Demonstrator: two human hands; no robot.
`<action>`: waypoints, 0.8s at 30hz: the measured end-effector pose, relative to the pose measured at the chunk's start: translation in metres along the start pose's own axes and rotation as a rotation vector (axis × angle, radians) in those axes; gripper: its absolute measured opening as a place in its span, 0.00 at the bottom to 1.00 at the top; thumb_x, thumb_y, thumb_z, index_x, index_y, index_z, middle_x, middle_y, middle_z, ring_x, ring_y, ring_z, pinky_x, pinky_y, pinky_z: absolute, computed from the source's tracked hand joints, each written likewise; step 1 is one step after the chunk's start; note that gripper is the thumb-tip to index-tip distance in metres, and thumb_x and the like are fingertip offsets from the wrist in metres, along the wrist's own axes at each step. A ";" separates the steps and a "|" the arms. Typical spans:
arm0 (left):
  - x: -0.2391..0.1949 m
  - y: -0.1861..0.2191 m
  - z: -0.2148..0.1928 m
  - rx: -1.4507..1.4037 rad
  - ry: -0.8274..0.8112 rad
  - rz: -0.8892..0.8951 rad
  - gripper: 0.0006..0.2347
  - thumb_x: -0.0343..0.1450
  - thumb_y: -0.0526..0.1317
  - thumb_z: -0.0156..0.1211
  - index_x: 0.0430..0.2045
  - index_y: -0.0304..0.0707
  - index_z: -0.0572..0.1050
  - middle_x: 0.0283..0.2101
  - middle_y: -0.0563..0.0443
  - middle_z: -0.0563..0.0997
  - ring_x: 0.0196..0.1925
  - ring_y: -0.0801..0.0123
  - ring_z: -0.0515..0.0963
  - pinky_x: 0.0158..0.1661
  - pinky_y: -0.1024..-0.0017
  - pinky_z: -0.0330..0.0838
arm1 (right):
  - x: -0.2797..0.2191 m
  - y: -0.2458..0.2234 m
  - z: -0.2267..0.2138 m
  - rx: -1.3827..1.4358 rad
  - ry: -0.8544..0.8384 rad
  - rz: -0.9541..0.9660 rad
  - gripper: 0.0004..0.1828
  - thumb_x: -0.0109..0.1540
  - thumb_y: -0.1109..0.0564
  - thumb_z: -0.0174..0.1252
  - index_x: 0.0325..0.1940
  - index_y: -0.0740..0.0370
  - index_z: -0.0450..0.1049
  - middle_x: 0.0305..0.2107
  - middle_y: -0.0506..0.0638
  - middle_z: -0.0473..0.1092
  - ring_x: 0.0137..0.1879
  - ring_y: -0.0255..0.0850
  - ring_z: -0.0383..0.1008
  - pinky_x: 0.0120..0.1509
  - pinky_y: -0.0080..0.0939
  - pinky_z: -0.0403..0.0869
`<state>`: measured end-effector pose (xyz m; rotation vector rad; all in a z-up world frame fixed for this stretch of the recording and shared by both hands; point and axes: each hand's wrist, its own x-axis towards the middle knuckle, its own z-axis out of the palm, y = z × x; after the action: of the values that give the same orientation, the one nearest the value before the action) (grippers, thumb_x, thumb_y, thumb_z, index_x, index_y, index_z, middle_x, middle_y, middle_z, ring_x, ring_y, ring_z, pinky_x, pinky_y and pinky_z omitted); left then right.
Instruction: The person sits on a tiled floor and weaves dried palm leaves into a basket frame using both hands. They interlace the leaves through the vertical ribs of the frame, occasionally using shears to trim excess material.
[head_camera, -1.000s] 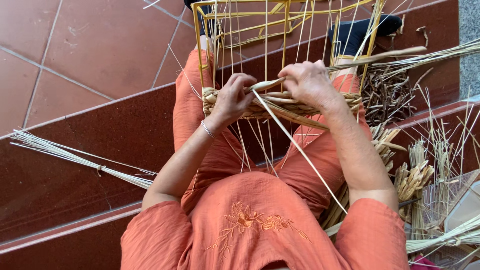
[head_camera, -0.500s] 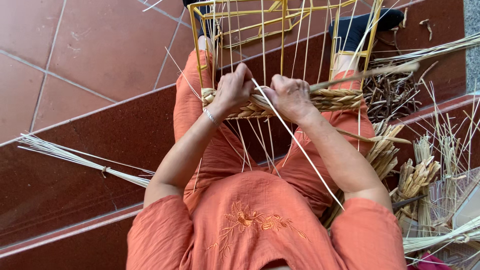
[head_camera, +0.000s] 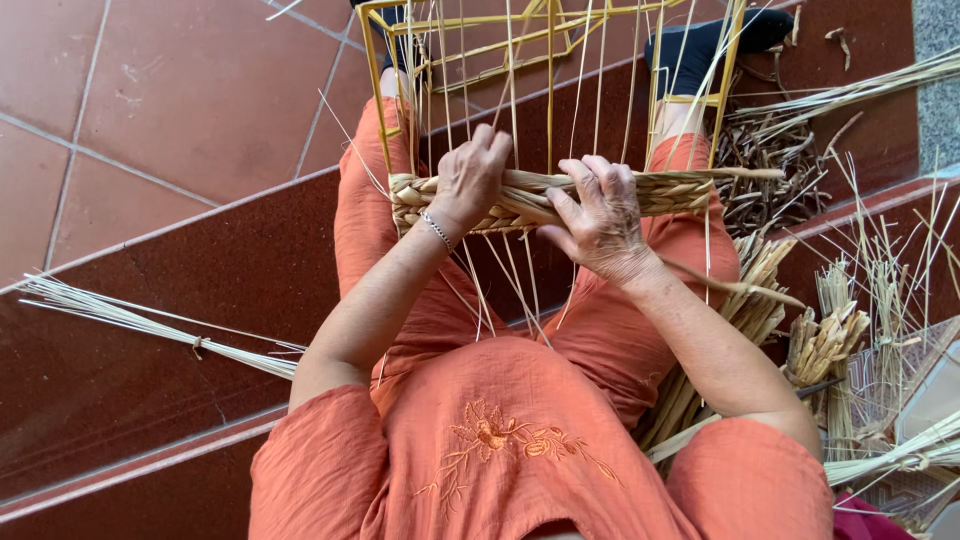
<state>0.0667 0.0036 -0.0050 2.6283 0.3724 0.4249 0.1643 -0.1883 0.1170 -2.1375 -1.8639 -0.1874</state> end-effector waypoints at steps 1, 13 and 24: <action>0.001 0.000 0.003 -0.012 -0.170 -0.079 0.03 0.74 0.30 0.57 0.39 0.34 0.74 0.32 0.44 0.79 0.26 0.65 0.77 0.26 0.66 0.73 | -0.002 -0.002 0.000 0.023 -0.041 0.014 0.22 0.49 0.50 0.70 0.43 0.61 0.76 0.48 0.57 0.71 0.56 0.53 0.68 0.57 0.57 0.69; 0.002 -0.021 -0.045 -0.816 -0.494 -0.002 0.23 0.62 0.34 0.66 0.54 0.29 0.73 0.48 0.39 0.80 0.48 0.55 0.81 0.50 0.63 0.76 | 0.046 0.014 -0.013 -0.038 -0.044 -0.054 0.08 0.60 0.64 0.63 0.43 0.61 0.78 0.34 0.52 0.76 0.38 0.45 0.75 0.39 0.43 0.75; 0.008 0.025 -0.036 -0.309 -0.432 -0.110 0.18 0.72 0.55 0.63 0.33 0.36 0.75 0.37 0.43 0.71 0.44 0.52 0.75 0.47 0.54 0.70 | 0.093 0.062 -0.010 0.389 -1.079 0.568 0.11 0.66 0.48 0.60 0.49 0.49 0.82 0.27 0.53 0.80 0.31 0.47 0.82 0.46 0.48 0.76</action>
<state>0.0655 -0.0013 0.0393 2.3009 0.2793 -0.1181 0.2404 -0.1100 0.1447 -2.5202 -1.3351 1.5599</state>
